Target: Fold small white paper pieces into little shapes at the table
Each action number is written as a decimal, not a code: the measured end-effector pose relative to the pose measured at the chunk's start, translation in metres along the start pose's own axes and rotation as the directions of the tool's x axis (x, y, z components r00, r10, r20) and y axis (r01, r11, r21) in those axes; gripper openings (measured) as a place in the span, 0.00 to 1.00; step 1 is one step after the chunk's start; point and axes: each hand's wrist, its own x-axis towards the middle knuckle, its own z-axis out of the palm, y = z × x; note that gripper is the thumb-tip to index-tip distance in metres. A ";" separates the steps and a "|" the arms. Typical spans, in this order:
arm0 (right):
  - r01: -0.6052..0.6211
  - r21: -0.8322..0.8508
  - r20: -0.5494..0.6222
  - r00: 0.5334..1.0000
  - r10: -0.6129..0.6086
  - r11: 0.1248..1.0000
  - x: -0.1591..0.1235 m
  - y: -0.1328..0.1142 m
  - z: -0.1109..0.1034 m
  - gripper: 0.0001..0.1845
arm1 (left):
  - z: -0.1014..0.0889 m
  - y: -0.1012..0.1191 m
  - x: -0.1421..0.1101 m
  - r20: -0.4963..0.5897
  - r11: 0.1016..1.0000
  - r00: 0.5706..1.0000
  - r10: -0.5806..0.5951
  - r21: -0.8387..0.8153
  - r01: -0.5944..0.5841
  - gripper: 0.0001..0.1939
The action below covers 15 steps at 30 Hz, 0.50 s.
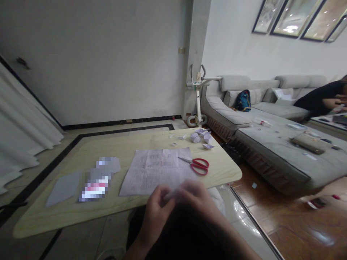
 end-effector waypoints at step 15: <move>0.089 -0.117 -0.006 0.996 -0.090 0.989 0.004 0.010 0.000 0.12 | 0.001 0.000 -0.001 0.013 0.953 0.999 0.047 0.300 -0.049 0.11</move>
